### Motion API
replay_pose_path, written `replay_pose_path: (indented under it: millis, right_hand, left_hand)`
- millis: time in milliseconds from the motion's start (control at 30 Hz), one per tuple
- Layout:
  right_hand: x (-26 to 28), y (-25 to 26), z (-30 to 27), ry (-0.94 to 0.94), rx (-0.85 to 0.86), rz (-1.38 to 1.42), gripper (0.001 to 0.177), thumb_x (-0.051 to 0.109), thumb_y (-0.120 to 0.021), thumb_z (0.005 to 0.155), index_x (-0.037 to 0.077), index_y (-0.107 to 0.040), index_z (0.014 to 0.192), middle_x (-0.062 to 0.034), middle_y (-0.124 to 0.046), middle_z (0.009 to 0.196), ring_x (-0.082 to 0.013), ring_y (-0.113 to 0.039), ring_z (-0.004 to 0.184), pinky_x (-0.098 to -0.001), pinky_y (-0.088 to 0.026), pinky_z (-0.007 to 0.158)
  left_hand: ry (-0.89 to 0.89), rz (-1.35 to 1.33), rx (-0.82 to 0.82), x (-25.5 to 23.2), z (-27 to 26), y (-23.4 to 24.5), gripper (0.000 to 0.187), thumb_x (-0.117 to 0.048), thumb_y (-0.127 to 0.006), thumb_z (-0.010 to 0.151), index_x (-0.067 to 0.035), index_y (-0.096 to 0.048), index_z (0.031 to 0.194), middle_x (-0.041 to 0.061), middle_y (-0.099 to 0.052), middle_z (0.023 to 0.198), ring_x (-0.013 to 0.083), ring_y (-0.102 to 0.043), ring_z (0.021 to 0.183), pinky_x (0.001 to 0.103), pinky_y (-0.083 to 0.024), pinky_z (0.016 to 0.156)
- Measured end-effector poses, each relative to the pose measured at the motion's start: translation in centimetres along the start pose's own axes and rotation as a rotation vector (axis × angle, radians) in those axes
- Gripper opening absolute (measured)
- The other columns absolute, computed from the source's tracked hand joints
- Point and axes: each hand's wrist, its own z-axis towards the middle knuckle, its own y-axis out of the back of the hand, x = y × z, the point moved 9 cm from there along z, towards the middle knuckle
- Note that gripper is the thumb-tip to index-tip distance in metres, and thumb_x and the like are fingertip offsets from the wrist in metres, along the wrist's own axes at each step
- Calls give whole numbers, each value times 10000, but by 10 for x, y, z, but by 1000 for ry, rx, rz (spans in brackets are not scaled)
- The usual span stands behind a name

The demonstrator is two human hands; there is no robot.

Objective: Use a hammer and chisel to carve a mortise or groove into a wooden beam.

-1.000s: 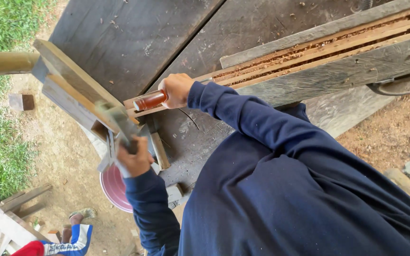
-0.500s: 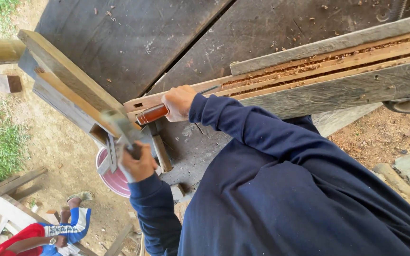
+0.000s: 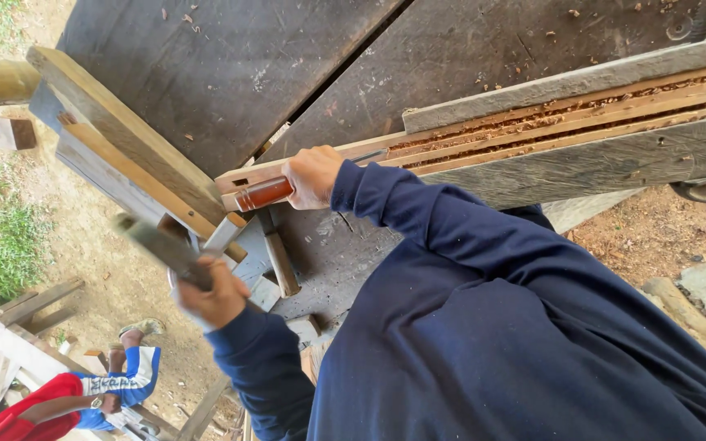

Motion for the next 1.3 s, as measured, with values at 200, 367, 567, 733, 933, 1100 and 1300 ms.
replay_pose_path:
  millis: [200, 367, 567, 733, 933, 1100, 1300]
  right_hand:
    - [-23, -1, -4, -81, 80, -70, 168, 271, -767, 750, 111, -765, 801, -180, -720, 793, -373, -725, 767, -460, -574, 730]
    - [-22, 13, -13, -64, 38, -52, 211, 286, -790, 727, 96, -759, 815, -183, -720, 787, -387, -715, 778, -473, -564, 734]
    - [-24, 11, -14, -49, 15, -35, 178, 258, -767, 733, 104, -759, 821, -184, -720, 790, -384, -719, 782, -467, -570, 739]
    - [-27, 4, -18, -27, 28, -68, 177, 266, -769, 729, 97, -757, 781, -194, -714, 794, -381, -721, 784, -460, -574, 741]
    - [-20, 22, -21, -32, 16, -43, 182, 255, -770, 723, 93, -756, 805, -201, -707, 770, -399, -710, 757, -472, -568, 726]
    - [-24, 17, -22, -56, 69, -22, 180, 256, -752, 752, 87, -759, 814, -208, -702, 774, -390, -718, 757, -457, -577, 739]
    - [-22, 11, -26, -7, 75, -56, 187, 252, -773, 710, 75, -762, 771, -209, -707, 786, -395, -710, 771, -474, -567, 713]
  left_hand:
    - [179, 180, 370, 46, -28, -62, 171, 40, -691, 875, -30, -563, 965, 38, -555, 629, 101, -491, 403, 270, -371, 359]
    - [104, 60, 182, -19, -21, -43, 176, 21, -641, 894, -66, -540, 1009, 19, -627, 759, 82, -508, 449, 262, -397, 377]
    - [12, 203, 224, 20, -8, -35, 159, 20, -651, 901, -61, -556, 1001, 16, -588, 722, 82, -508, 482, 256, -398, 428]
    - [100, 281, 470, 29, -34, -78, 147, 16, -708, 879, -47, -585, 930, 13, -551, 626, 76, -487, 433, 259, -369, 383]
    - [99, 174, 196, -4, -24, -55, 178, 58, -639, 877, -70, -576, 984, -6, -576, 633, 79, -496, 401, 252, -390, 362]
    - [-24, 394, 354, 16, -28, -73, 135, 13, -672, 872, -43, -561, 923, 7, -532, 658, 62, -489, 485, 263, -400, 429]
    - [27, 251, 370, 10, -41, -86, 113, -4, -667, 877, -47, -566, 905, -11, -549, 630, 77, -491, 442, 269, -383, 414]
